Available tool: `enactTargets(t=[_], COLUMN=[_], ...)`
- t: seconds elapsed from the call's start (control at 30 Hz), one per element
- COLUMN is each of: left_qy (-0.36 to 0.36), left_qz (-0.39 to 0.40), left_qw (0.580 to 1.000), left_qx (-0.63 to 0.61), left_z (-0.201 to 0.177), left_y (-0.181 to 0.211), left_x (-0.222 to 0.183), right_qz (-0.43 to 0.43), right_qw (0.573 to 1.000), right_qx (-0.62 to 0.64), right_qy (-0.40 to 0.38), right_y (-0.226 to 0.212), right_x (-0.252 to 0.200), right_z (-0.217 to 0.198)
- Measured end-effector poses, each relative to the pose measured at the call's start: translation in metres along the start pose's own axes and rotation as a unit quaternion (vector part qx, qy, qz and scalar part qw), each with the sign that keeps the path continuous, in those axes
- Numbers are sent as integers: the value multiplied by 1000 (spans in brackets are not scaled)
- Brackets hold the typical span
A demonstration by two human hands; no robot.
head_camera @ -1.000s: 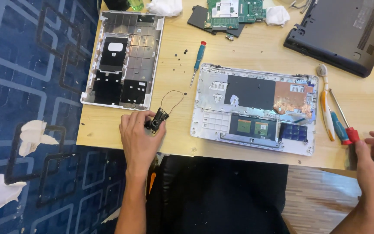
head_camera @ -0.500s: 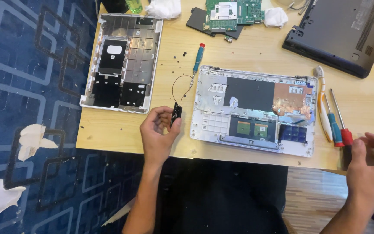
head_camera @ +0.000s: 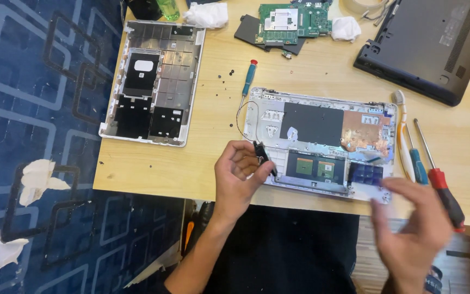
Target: The person uses a screwdriver to remove components from a laptop chassis and then positions the motherboard for reinstallation.
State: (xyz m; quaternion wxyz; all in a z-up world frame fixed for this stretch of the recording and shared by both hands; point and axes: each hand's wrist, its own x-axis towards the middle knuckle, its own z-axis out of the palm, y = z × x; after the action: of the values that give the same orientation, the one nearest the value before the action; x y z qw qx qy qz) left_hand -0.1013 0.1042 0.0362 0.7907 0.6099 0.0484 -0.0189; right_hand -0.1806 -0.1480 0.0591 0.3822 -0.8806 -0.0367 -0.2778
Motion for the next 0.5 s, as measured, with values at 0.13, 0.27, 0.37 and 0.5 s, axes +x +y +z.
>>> enactTargets(t=[0.13, 0.27, 0.37, 0.5], left_qy=[-42, -105, -131, -127], left_qz=[-90, -95, -99, -43], left_qw=[992, 989, 986, 983], left_qx=[-82, -51, 2, 129], left_z=[22, 23, 16, 8], left_y=[-5, -11, -4, 9], left_x=[-5, -10, -9, -6], right_qz=[18, 97, 182, 278], right_qw=[980, 953, 939, 908], right_qx=[151, 259, 270, 307], right_qy=[-124, -126, -109, -60], right_y=[-23, -17, -6, 6], right_x=[5, 4, 0, -4], right_z=[44, 61, 57, 51])
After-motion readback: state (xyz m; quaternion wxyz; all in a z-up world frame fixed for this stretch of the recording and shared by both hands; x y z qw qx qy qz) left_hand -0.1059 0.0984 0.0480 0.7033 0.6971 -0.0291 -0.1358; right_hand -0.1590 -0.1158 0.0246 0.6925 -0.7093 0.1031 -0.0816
